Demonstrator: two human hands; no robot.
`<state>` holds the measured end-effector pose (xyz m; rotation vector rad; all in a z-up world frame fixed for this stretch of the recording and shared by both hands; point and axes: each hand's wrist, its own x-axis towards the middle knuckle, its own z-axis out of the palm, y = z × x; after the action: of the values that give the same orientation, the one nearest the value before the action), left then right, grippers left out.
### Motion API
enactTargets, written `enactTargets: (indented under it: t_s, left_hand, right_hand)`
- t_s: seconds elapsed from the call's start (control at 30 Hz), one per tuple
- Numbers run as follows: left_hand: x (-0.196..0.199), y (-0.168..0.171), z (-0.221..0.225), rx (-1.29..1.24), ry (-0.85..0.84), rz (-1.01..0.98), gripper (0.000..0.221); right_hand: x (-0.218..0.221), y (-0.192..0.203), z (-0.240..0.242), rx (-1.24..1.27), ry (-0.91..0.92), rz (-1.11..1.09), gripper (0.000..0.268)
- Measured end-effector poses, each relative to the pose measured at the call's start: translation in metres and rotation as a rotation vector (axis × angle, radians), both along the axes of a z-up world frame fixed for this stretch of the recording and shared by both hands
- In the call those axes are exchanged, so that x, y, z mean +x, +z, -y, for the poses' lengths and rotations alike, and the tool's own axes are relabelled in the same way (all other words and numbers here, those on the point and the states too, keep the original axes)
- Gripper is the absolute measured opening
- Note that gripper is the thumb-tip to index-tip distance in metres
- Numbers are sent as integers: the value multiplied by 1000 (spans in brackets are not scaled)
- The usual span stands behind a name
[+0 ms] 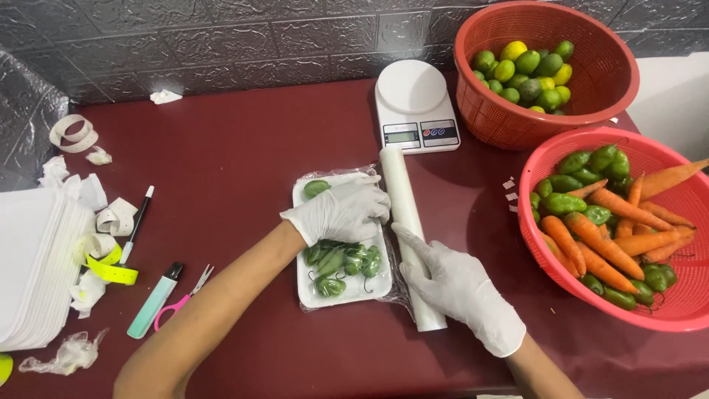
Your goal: Wrapping a tray of green peppers with plastic film and cutting it to size.
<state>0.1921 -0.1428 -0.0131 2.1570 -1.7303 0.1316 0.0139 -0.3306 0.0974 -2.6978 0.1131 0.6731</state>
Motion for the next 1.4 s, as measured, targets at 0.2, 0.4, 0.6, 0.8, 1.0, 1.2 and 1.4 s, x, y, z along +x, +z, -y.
enactTargets:
  t_s: [0.2, 0.4, 0.6, 0.8, 1.0, 1.2, 1.4]
  left_hand:
    - [16, 14, -7, 3, -8, -257, 14]
    - [53, 39, -12, -185, 237, 0, 13]
    - [38, 100, -7, 150, 596, -789, 84]
    - [14, 142, 5, 313, 612, -1013, 118]
    - [22, 109, 5, 199, 625, -1009, 112]
    - [41, 61, 4, 144, 718, -903, 109]
    - [47, 76, -2, -22, 652, -970, 106]
  right_hand:
    - [0, -3, 2, 8, 10, 7, 66]
    - [-2, -3, 2, 17, 9, 54, 66]
    - [1, -5, 3, 35, -13, 10, 66]
    - [1, -9, 6, 127, -37, -5, 72]
    - [2, -2, 4, 104, -43, -16, 71]
    - [1, -5, 4, 61, -9, 12, 68]
    - [-1, 0, 1, 60, -36, 10, 68]
